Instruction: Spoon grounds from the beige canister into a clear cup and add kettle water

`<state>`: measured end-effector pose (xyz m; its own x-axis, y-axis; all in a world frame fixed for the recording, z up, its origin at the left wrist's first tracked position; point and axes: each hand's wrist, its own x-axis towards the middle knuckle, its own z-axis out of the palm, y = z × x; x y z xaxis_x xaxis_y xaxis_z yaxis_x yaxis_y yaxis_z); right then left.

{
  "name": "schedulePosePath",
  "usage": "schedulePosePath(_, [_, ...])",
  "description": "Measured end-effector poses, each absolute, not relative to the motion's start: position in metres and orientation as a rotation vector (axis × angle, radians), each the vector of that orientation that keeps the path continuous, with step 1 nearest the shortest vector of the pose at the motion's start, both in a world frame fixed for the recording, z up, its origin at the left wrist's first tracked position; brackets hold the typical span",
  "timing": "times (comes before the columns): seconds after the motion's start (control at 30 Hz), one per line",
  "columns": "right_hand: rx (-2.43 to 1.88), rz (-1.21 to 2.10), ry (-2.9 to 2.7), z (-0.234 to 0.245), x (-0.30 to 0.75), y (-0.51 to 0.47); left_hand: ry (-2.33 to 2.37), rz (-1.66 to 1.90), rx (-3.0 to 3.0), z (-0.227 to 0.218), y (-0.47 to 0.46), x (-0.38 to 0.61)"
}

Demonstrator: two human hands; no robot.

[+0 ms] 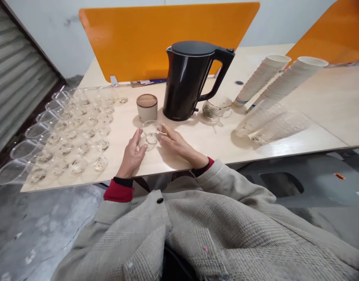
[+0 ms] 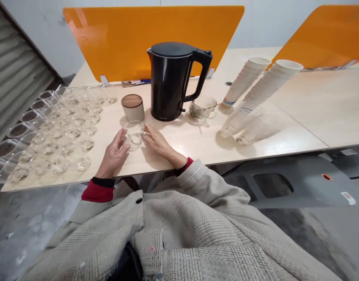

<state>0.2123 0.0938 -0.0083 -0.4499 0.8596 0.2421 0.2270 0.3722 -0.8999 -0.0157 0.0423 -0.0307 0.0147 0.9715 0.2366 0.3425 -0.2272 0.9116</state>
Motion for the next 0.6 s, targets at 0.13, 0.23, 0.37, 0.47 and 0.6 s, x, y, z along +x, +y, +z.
schedulePosePath(0.13, [-1.010, 0.971, -1.997, 0.002, 0.208, 0.082, 1.378, 1.181, 1.720, -0.029, 0.034, -0.013])
schedulePosePath(0.23, [-1.069, 0.917, -2.033, 0.004, 0.207, 0.071, 1.423, 1.172, 1.741, -0.029, 0.024, -0.012])
schedulePosePath(0.37, [-1.087, 0.878, -2.061, 0.000, 0.206, 0.062, 1.452, 1.174, 1.769, -0.029, 0.013, -0.011])
schedulePosePath(0.47, [-1.082, 0.870, -2.079, -0.002, 0.206, 0.058, 1.485, 1.197, 1.764, -0.030, 0.012, -0.010])
schedulePosePath(0.6, [-1.107, 0.890, -2.028, -0.010, 0.212, 0.061, 1.501, 1.244, 1.737, -0.034, 0.015, -0.010])
